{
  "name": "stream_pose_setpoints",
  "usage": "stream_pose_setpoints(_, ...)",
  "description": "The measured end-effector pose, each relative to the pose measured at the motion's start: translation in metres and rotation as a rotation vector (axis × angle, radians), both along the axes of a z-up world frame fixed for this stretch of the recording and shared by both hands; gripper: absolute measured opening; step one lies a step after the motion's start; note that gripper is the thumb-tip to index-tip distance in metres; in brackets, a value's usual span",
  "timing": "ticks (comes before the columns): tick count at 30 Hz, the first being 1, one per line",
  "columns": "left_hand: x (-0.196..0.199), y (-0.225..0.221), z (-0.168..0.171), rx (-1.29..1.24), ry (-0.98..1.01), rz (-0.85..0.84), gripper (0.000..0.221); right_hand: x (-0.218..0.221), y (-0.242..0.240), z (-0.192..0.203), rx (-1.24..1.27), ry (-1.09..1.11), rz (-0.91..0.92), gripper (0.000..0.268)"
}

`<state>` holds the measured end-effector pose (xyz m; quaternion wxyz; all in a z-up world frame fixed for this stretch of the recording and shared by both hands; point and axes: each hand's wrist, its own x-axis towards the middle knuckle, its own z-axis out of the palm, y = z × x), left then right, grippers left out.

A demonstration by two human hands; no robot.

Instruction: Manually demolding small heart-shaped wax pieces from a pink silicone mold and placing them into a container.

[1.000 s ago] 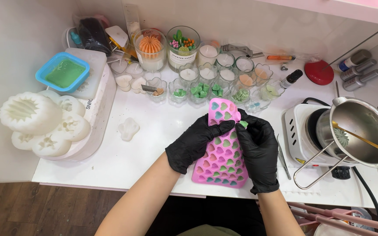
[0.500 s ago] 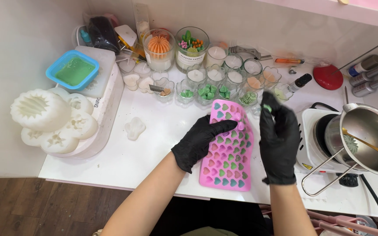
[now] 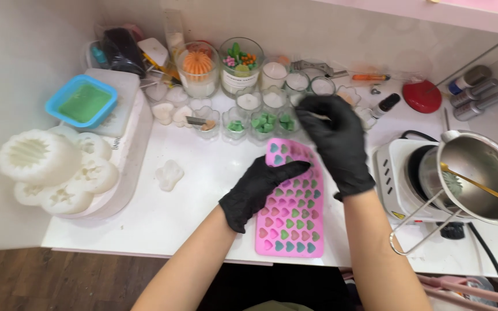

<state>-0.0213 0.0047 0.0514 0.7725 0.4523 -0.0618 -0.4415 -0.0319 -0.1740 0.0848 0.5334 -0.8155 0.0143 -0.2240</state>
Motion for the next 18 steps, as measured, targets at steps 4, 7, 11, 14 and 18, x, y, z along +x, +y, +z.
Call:
stream_pose_setpoints(4,-0.001,0.003,0.010,-0.047,0.029,-0.006,0.040,-0.052,-0.022,-0.015,0.067,0.013,-0.151,0.023)
stream_pose_setpoints(7,-0.002,0.004,0.017,-0.096,0.038,-0.006,0.039,-0.079,-0.023,-0.031,0.155,0.109,-0.283,0.026)
stream_pose_setpoints(11,-0.004,0.002,0.016,-0.086,0.025,0.000,0.038,-0.095,-0.028,-0.064,0.603,0.346,-0.220,0.032)
stream_pose_setpoints(14,-0.005,0.001,0.011,-0.063,-0.024,0.024,0.038,-0.098,-0.028,-0.071,0.903,0.362,-0.162,0.031)
stream_pose_setpoints(18,-0.005,-0.004,0.007,-0.054,-0.002,0.070,0.037,-0.099,-0.039,-0.095,0.875,0.297,-0.143,0.025)
